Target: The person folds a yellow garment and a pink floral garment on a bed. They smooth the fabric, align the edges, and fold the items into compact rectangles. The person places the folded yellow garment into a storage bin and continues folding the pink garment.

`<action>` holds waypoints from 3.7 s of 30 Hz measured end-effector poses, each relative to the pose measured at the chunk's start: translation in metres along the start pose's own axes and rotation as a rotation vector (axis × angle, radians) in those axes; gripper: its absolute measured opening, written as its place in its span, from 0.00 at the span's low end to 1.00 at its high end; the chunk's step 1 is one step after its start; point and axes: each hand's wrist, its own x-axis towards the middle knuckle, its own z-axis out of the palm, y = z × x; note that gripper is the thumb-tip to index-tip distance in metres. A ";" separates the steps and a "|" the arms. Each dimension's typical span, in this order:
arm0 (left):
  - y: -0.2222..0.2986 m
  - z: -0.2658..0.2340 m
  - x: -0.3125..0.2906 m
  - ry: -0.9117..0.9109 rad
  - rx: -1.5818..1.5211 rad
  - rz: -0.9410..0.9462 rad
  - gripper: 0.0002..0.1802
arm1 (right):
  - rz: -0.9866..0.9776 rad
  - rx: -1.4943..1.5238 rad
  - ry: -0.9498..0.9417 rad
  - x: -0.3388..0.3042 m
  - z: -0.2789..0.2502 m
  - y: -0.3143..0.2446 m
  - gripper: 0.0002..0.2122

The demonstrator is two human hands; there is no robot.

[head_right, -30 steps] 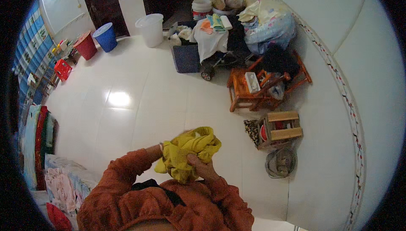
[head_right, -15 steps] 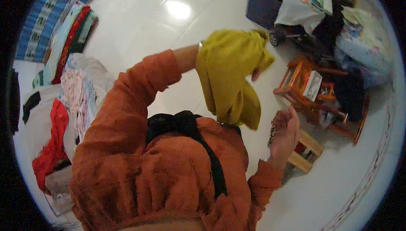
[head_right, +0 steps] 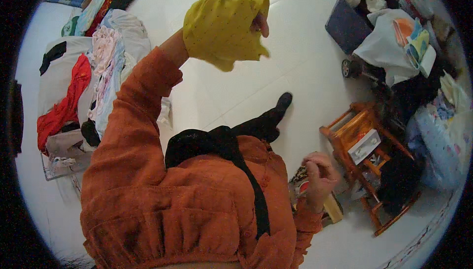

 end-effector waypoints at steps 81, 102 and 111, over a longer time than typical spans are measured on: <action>0.065 0.162 0.372 0.260 -1.627 -0.278 0.37 | 0.102 1.234 -0.313 0.470 -0.160 -0.148 0.04; 0.060 0.172 0.360 0.312 -1.515 -0.124 0.33 | 0.085 0.803 -0.059 0.485 -0.296 -0.091 0.17; 0.046 0.189 0.388 0.109 -1.415 -0.365 0.35 | 0.131 -0.158 -0.784 0.430 -0.215 -0.093 0.40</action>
